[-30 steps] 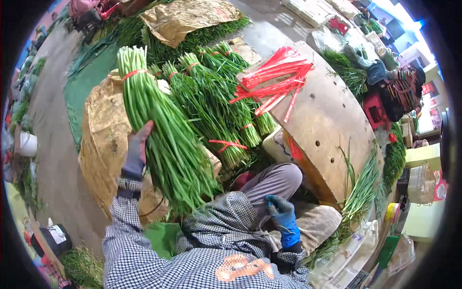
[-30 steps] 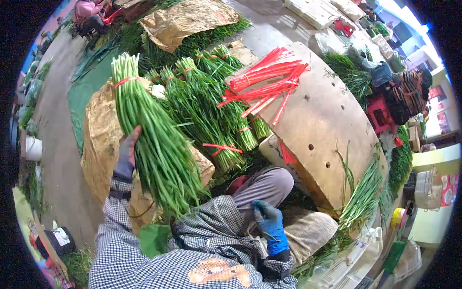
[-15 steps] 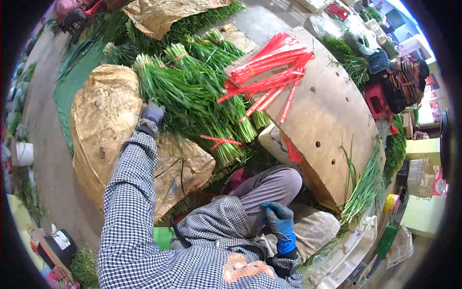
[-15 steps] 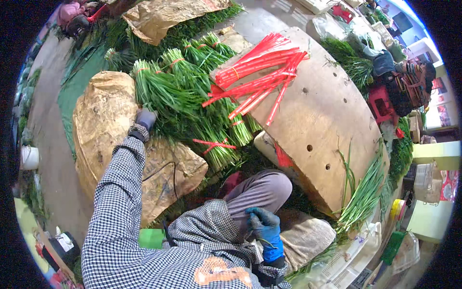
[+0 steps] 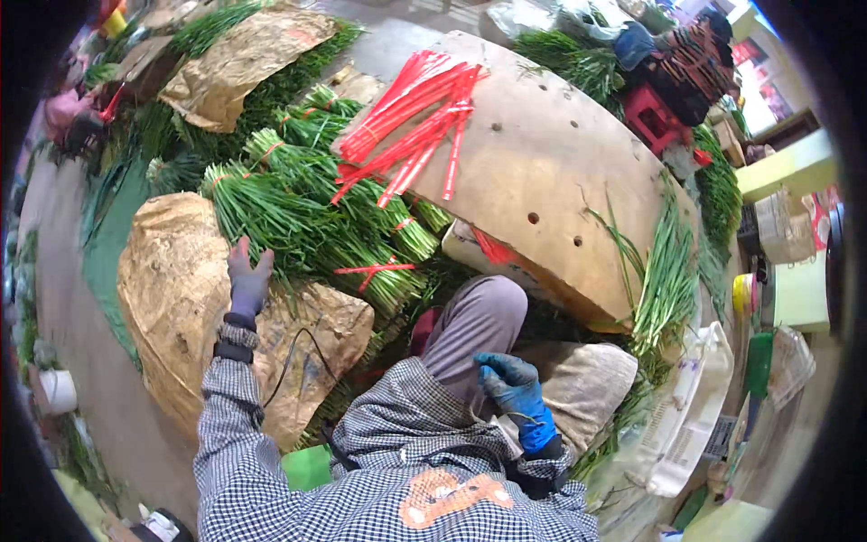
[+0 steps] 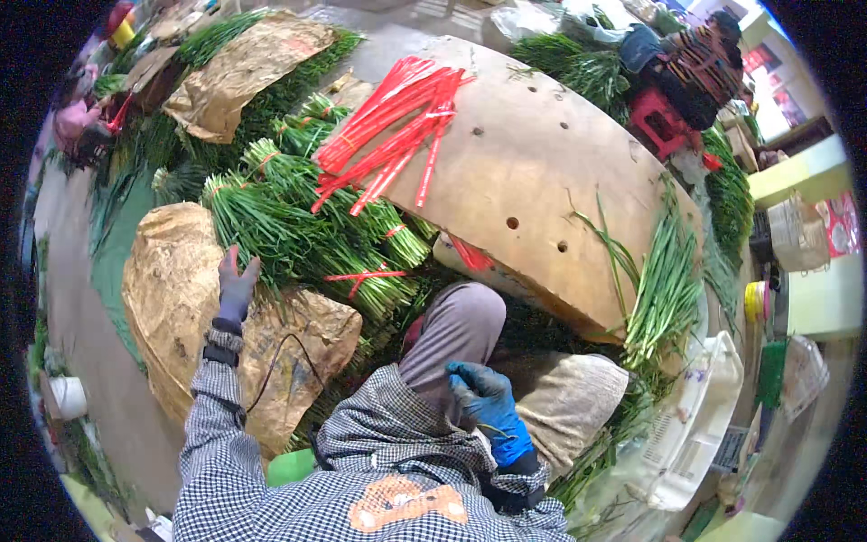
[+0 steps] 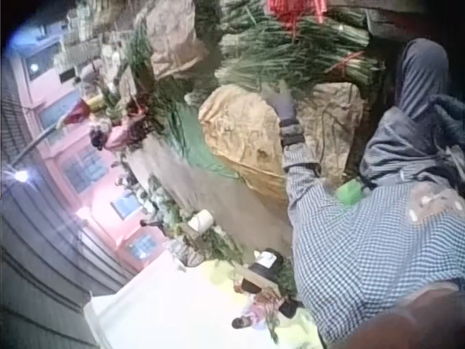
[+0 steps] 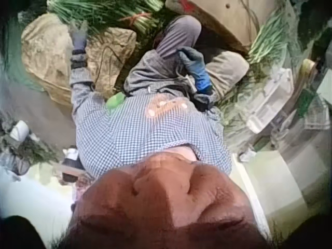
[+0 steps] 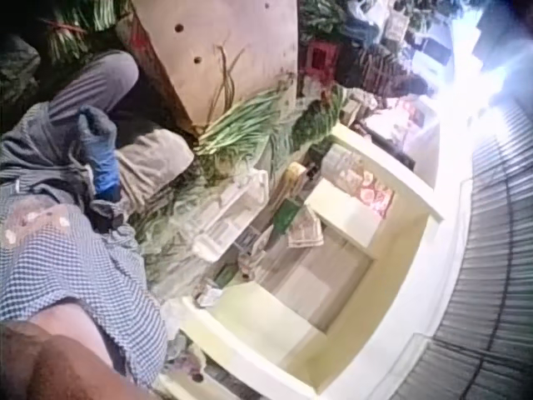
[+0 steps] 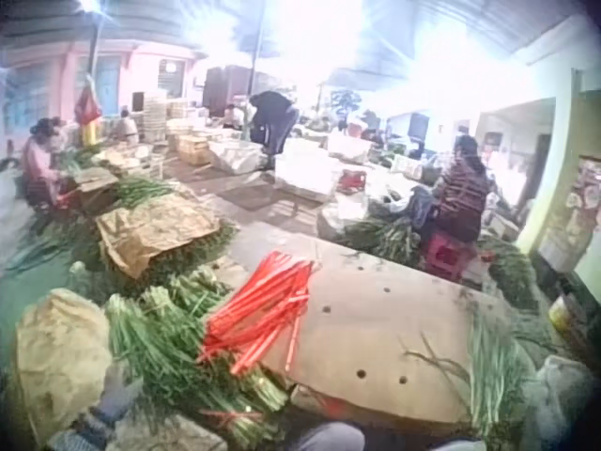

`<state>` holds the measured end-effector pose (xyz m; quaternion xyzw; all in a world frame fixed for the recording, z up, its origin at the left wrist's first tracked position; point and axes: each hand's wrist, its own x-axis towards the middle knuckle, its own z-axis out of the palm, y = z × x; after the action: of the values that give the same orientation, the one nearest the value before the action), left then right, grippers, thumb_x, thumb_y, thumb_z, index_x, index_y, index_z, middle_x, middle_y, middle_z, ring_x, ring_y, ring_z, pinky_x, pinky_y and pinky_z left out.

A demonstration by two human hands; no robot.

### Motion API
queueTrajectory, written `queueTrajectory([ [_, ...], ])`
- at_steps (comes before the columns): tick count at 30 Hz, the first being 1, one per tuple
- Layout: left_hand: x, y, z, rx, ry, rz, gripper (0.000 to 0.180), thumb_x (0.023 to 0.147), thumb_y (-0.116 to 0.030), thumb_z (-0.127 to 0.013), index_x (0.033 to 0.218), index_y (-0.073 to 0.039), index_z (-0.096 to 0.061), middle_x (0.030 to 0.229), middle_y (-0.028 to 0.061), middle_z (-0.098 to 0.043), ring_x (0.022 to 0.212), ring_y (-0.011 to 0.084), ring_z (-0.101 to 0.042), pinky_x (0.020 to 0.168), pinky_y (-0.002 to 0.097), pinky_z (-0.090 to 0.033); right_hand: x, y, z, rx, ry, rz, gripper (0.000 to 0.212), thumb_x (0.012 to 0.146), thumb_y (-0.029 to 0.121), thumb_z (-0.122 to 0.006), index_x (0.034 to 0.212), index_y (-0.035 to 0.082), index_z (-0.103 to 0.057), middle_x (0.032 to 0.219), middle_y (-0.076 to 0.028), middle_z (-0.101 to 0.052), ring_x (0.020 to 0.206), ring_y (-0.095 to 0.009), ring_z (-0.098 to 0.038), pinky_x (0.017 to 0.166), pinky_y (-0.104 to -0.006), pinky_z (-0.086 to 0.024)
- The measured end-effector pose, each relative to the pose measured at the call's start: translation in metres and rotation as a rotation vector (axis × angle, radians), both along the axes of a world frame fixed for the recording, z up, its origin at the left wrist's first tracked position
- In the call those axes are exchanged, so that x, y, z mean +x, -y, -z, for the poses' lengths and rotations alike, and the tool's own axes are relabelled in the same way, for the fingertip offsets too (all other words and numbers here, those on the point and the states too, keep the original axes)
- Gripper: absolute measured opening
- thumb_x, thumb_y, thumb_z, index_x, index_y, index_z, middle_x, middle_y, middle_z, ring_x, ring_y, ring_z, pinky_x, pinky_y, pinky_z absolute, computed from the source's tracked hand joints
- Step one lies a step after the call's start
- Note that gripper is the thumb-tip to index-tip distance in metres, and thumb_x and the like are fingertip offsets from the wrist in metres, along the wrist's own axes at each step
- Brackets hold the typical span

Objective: The person bundles bunches of long green vegetables by hand and secures them with red plastic ties on a low wooden board.

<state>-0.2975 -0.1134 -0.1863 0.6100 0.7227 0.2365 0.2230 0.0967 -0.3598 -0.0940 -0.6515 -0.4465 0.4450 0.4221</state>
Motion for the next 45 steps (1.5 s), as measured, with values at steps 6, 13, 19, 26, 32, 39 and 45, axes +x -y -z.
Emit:
queueTrajectory([
  [6, 0.062, 0.015, -0.064, 0.365, -0.069, 0.231, 0.054, 0.081, -0.025, -0.061, 0.125, 0.000, -0.042, 0.125, 0.0149, -0.042, 0.115, 0.0266, -0.041, 0.097, 0.0328, -0.033, 0.015, 0.021, -0.009, 0.127, 0.037, 0.093, 0.018, 0.079, 0.000, -0.062, 0.098, 0.000, -0.062, 0.086, -0.002, -0.062, 0.074, -0.008, -0.057, 0.068, -0.0221, -0.047],
  [13, 0.176, 0.019, -0.148, 0.376, 0.202, 0.576, 0.043, 0.083, -0.016, -0.058, 0.121, 0.001, -0.046, 0.114, 0.0124, -0.050, 0.106, 0.0199, -0.049, 0.093, 0.0308, -0.038, 0.053, 0.070, -0.027, 0.000, -0.003, 0.370, 0.017, 0.083, 0.005, -0.056, 0.099, 0.001, -0.061, 0.076, -0.005, -0.061, 0.061, -0.008, -0.055, 0.056, -0.0216, -0.046],
  [19, 0.238, -0.026, -0.143, 0.476, 0.255, 0.742, 0.039, 0.081, -0.008, -0.060, 0.117, 0.001, -0.048, 0.097, 0.0060, -0.055, 0.085, 0.0129, -0.054, 0.076, 0.0251, -0.045, 0.080, 0.115, -0.018, 0.015, -0.100, 0.548, 0.017, 0.084, 0.001, -0.054, 0.099, -0.002, -0.060, 0.073, -0.004, -0.058, 0.058, -0.008, -0.052, 0.053, -0.0203, -0.044],
  [26, 0.295, -0.065, -0.133, 0.149, -0.175, 0.757, 0.041, 0.079, -0.034, -0.062, 0.106, -0.004, -0.056, 0.085, 0.0174, -0.058, 0.077, 0.0260, -0.059, 0.073, 0.0351, -0.048, 0.084, 0.117, -0.012, -0.005, -0.151, 0.591, 0.019, 0.083, 0.004, -0.057, 0.101, 0.001, -0.060, 0.080, -0.006, -0.059, 0.063, -0.009, -0.056, 0.055, -0.0226, -0.049],
  [32, 0.314, -0.074, -0.111, 0.145, -0.556, 0.783, 0.031, 0.078, -0.027, -0.056, 0.101, -0.006, -0.056, 0.092, 0.0223, -0.059, 0.086, 0.0378, -0.058, 0.074, 0.0471, -0.047, 0.086, 0.113, -0.005, 0.010, -0.002, 0.531, 0.019, 0.081, 0.001, -0.057, 0.099, 0.001, -0.061, 0.077, -0.005, -0.060, 0.063, -0.009, -0.057, 0.056, -0.0233, -0.049],
  [39, 0.320, -0.061, -0.109, 0.311, -0.405, 0.962, 0.033, 0.073, -0.016, -0.058, 0.106, -0.009, -0.056, 0.091, 0.0180, -0.058, 0.086, 0.0337, -0.057, 0.075, 0.0421, -0.046, 0.084, 0.106, -0.001, 0.029, 0.042, 0.523, 0.020, 0.079, 0.000, -0.058, 0.098, 0.001, -0.062, 0.079, -0.008, -0.062, 0.067, -0.011, -0.061, 0.058, -0.0243, -0.050],
  [45, 0.310, -0.074, -0.113, 0.230, -0.220, 0.950, 0.038, 0.073, -0.020, -0.062, 0.109, -0.009, -0.056, 0.085, 0.0174, -0.057, 0.076, 0.0309, -0.058, 0.068, 0.0389, -0.046, 0.085, 0.106, 0.001, 0.018, 0.100, 0.498, 0.019, 0.079, 0.002, -0.059, 0.098, 0.002, -0.062, 0.081, -0.009, -0.063, 0.068, -0.014, -0.063, 0.059, -0.0261, -0.049],
])
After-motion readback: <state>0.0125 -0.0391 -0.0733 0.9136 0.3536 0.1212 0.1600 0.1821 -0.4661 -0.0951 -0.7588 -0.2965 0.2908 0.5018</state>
